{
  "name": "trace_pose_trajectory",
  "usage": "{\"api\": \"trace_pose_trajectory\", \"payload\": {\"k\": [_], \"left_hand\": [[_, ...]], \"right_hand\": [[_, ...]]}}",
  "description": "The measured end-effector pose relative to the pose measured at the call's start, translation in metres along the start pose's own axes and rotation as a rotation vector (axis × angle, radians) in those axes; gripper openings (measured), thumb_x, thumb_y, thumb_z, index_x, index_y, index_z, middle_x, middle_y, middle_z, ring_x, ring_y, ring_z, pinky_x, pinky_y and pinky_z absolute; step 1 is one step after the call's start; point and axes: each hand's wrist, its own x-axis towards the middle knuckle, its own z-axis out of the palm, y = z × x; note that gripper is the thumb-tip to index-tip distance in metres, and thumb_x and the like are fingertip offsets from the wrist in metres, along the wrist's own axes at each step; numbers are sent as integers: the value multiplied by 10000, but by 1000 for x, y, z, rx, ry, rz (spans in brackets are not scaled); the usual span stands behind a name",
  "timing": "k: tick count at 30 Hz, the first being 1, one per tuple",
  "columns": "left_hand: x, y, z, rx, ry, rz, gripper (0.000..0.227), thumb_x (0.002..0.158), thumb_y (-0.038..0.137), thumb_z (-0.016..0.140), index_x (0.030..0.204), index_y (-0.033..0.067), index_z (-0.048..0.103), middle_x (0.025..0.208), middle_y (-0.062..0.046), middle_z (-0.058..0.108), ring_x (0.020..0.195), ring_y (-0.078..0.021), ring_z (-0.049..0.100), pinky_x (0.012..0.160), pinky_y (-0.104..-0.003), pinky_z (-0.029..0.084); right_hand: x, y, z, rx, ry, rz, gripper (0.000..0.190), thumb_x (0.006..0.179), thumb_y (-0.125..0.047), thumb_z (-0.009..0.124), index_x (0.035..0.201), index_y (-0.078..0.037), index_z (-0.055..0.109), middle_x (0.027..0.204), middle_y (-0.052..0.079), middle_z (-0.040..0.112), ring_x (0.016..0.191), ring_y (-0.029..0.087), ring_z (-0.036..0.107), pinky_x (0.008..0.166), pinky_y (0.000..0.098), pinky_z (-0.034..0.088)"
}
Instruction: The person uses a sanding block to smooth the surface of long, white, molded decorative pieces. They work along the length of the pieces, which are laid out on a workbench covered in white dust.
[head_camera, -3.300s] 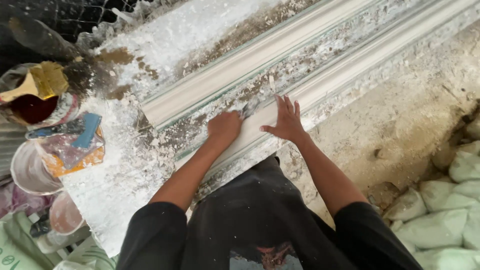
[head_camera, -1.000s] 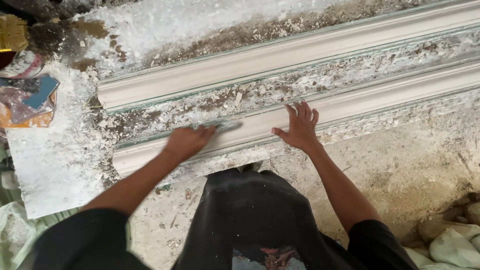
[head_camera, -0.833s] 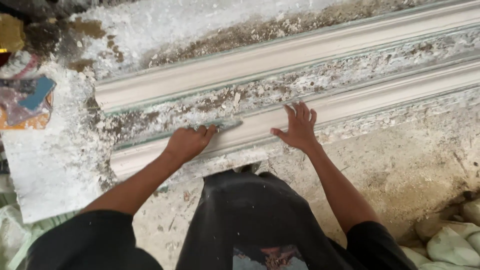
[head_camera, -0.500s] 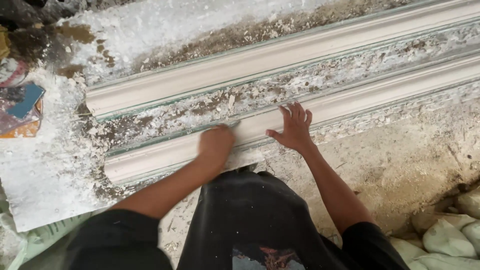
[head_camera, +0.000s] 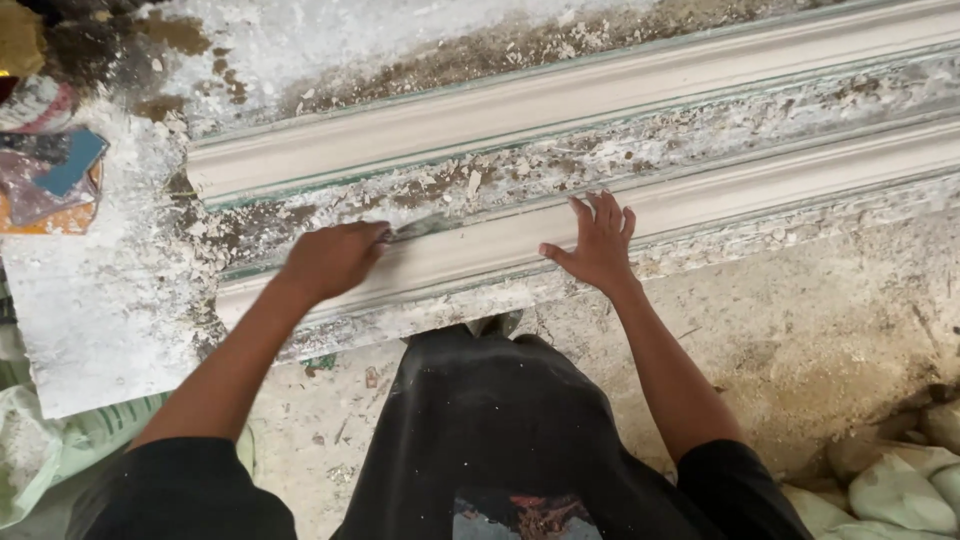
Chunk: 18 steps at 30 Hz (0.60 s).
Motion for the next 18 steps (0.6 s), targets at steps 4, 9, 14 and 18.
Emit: {"api": "trace_pose_trajectory", "payload": {"k": [4,9,14,18], "left_hand": [[-1,-28,24,-95,91,9,451,1009,419,481,1437,297,552,1046,-103,751,889,-364,726,677,-523,592],[38,16,45,-44,50,-68,421,1066,491,414,1449,380,547,930,-74,738,705,-251,705,591,-419,599],[42,12,55,33,188,65,426,1058,479,435,1444,355,566,874,-40,745,685,-226,694,567,-419,593],[11,-22,28,91,45,-43,436,1040,491,434,1438,362,557,820,-29,747,674,-221,698,544,-433,582]], "right_hand": [[2,3,5,5,17,3,1059,807,-778,677,1542,-62,417,1587,245,317,1541,433,111,1168,688,30],[1,0,5,-15,39,-26,1070,803,-791,664,1545,-59,420,1564,248,338,1539,414,131,1170,682,39],[-2,-2,1,-2,29,-14,1061,811,-794,657,1545,-67,411,1584,241,342,1559,401,121,1200,657,38],[1,2,7,-10,4,2,1079,815,-806,643,1560,-67,392,1572,246,320,1548,402,97,1184,668,3]]}}
